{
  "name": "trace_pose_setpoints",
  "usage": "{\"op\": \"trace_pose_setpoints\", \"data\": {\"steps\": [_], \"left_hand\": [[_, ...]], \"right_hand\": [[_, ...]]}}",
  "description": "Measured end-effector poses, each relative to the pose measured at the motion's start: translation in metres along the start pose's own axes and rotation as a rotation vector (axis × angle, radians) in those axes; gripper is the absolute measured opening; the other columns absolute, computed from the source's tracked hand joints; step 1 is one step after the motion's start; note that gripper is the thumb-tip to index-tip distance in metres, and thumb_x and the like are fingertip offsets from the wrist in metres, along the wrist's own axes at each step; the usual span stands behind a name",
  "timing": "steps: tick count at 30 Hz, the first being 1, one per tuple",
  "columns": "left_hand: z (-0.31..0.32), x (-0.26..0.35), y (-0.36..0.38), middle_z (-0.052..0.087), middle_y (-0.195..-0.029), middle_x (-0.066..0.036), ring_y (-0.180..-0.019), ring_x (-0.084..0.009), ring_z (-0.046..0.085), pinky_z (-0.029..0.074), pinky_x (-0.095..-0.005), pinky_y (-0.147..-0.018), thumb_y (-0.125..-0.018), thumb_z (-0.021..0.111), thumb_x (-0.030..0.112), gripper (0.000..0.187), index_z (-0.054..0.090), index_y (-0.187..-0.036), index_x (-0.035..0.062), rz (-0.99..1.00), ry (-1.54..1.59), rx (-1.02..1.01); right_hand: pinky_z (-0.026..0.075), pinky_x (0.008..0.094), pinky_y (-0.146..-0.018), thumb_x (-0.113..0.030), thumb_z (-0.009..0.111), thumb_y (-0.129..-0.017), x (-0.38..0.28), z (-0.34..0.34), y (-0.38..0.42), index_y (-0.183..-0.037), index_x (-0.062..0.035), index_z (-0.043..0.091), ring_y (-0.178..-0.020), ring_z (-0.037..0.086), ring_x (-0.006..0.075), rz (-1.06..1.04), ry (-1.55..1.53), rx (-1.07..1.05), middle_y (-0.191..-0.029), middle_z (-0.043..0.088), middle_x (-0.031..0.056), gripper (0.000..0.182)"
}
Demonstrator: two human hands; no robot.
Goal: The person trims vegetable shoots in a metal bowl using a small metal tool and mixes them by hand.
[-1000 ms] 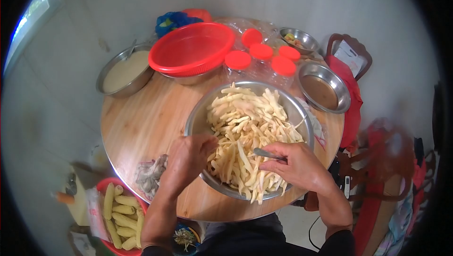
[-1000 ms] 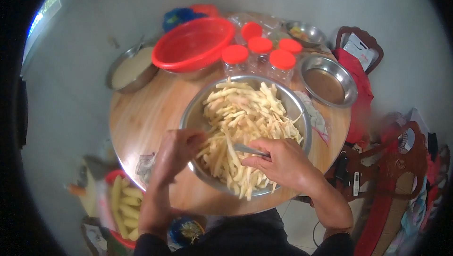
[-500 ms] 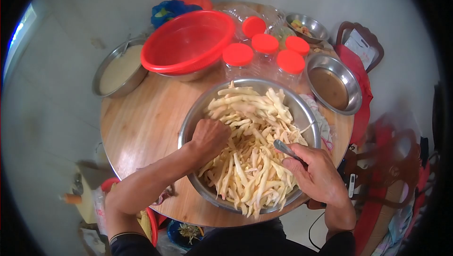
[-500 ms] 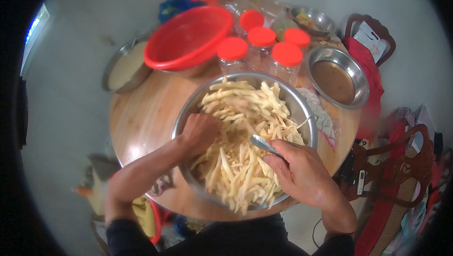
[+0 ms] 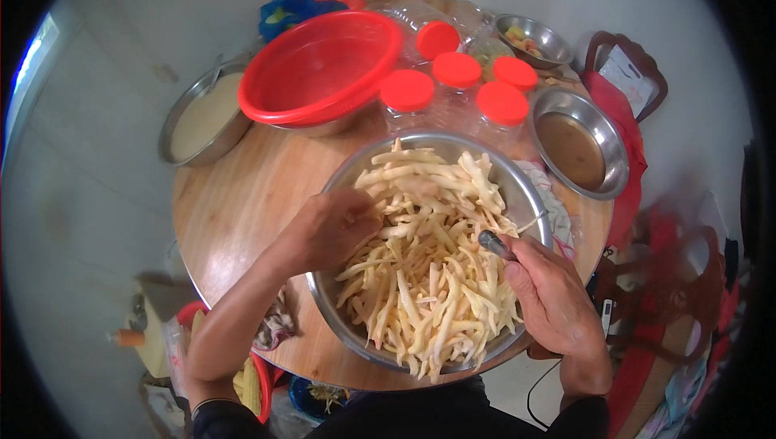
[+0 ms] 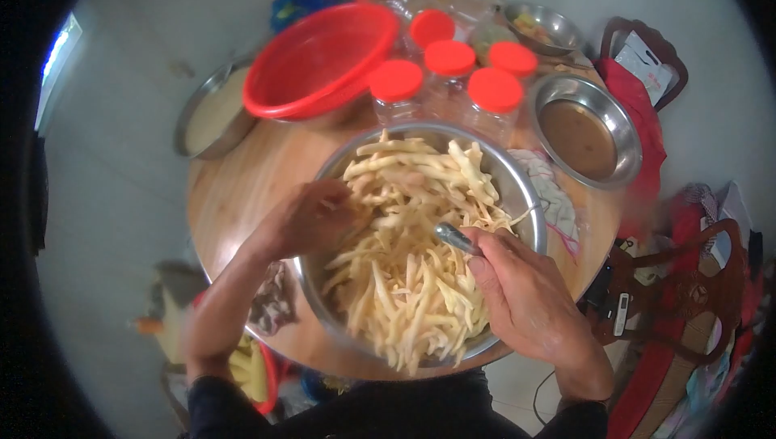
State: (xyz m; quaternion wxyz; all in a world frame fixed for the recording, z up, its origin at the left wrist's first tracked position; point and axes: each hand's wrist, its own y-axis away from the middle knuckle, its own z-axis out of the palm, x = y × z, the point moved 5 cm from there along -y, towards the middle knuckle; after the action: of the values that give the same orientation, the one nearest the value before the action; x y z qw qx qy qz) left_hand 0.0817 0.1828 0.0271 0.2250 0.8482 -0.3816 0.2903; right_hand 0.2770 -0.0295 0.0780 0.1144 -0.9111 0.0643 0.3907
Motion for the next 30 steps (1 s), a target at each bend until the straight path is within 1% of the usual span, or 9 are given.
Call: {"op": "trace_pose_setpoints", "data": {"steps": [1,2,4,5,7,10,12,21,30], "left_hand": [[-0.004,-0.002,0.008,0.073,-0.100,-0.013,-0.099,-0.0272,0.072,0.057,-0.0390,-0.086,-0.099,0.066,0.020,0.023,0.069,-0.113,0.0024,-0.028,0.230,0.064],[-0.004,0.000,0.013,0.073,-0.100,-0.013,-0.099,-0.0272,0.072,0.057,-0.0390,-0.086,-0.099,0.066,0.020,0.023,0.069,-0.113,0.0024,-0.031,0.229,0.065],[-0.003,0.010,0.023,0.072,-0.104,-0.010,-0.102,-0.0246,0.072,0.058,-0.0394,-0.092,-0.106,0.059,0.017,0.026,0.061,-0.126,0.0010,0.134,0.734,0.056],[0.002,0.011,0.028,0.072,-0.104,-0.010,-0.102,-0.0246,0.072,0.058,-0.0394,-0.092,-0.106,0.059,0.017,0.026,0.061,-0.126,0.0010,0.134,0.733,0.057],[0.023,0.005,0.039,0.071,-0.107,-0.012,-0.102,-0.0253,0.072,0.060,-0.0390,-0.093,-0.106,0.058,0.016,0.031,0.056,-0.131,-0.0019,-0.133,1.080,-0.002],[0.049,0.008,0.045,0.070,-0.110,-0.015,-0.101,-0.0257,0.073,0.062,-0.0372,-0.091,-0.106,0.058,0.013,0.031,0.055,-0.132,-0.0033,-0.180,1.224,-0.027],[0.055,0.019,0.050,0.070,-0.109,-0.016,-0.100,-0.0247,0.073,0.063,-0.0344,-0.089,-0.104,0.060,0.009,0.030,0.055,-0.130,-0.0059,-0.178,1.238,-0.042],[0.069,0.034,0.062,0.073,-0.111,-0.016,-0.103,-0.0216,0.073,0.062,-0.0299,-0.092,-0.099,0.067,0.003,0.031,0.059,-0.126,-0.0100,-0.103,1.141,-0.030],[0.070,0.035,0.066,0.073,-0.113,-0.019,-0.103,-0.0261,0.073,0.061,-0.0352,-0.093,-0.096,0.069,0.001,0.035,0.061,-0.128,-0.0103,-0.125,1.072,0.036]], "right_hand": [[0.052,0.0445,-0.077,-0.007,0.059,-0.099,0.000,0.000,-0.001,-0.126,0.0031,0.060,-0.090,0.066,0.0437,-0.002,-0.004,-0.002,-0.099,0.066,0.0251,0.029],[0.053,0.0443,-0.076,-0.007,0.058,-0.099,-0.002,0.003,-0.003,-0.128,0.0025,0.060,-0.089,0.067,0.0427,-0.018,-0.017,-0.072,-0.098,0.067,0.0246,0.031],[0.054,0.0442,-0.075,-0.006,0.057,-0.098,-0.004,0.007,-0.004,-0.130,0.0019,0.060,-0.088,0.069,0.0416,-0.035,-0.031,-0.141,-0.098,0.068,0.0241,0.033],[0.054,0.0446,-0.072,-0.005,0.057,-0.096,-0.006,0.012,-0.003,-0.131,0.0009,0.060,-0.085,0.069,0.0403,-0.030,-0.041,-0.166,-0.096,0.069,0.0228,0.035],[0.054,0.0451,-0.070,-0.003,0.058,-0.095,-0.010,0.020,-0.003,-0.133,0.0000,0.060,-0.081,0.070,0.0390,-0.026,-0.050,-0.192,-0.094,0.070,0.0216,0.038],[0.055,0.0445,-0.066,-0.001,0.061,-0.089,-0.020,0.031,-0.003,-0.136,-0.0029,0.059,-0.076,0.071,0.0358,-0.068,0.057,-0.173,-0.089,0.072,0.0175,0.048],[0.056,0.0436,-0.065,-0.001,0.063,-0.084,-0.028,0.036,-0.001,-0.137,-0.0050,0.059,-0.075,0.072,0.0333,-0.183,0.159,-0.130,-0.088,0.073,0.0148,0.053],[0.056,0.0421,-0.057,-0.006,0.061,-0.086,-0.039,0.050,0.006,-0.133,-0.0055,0.061,-0.066,0.072,0.0312,-0.166,0.352,-0.154,-0.077,0.071,0.0120,0.048],[0.056,0.0434,-0.054,-0.010,0.061,-0.087,-0.045,0.050,0.015,-0.127,-0.0056,0.066,-0.060,0.071,0.0328,-0.106,0.393,-0.091,-0.072,0.069,0.0125,0.040]]}}
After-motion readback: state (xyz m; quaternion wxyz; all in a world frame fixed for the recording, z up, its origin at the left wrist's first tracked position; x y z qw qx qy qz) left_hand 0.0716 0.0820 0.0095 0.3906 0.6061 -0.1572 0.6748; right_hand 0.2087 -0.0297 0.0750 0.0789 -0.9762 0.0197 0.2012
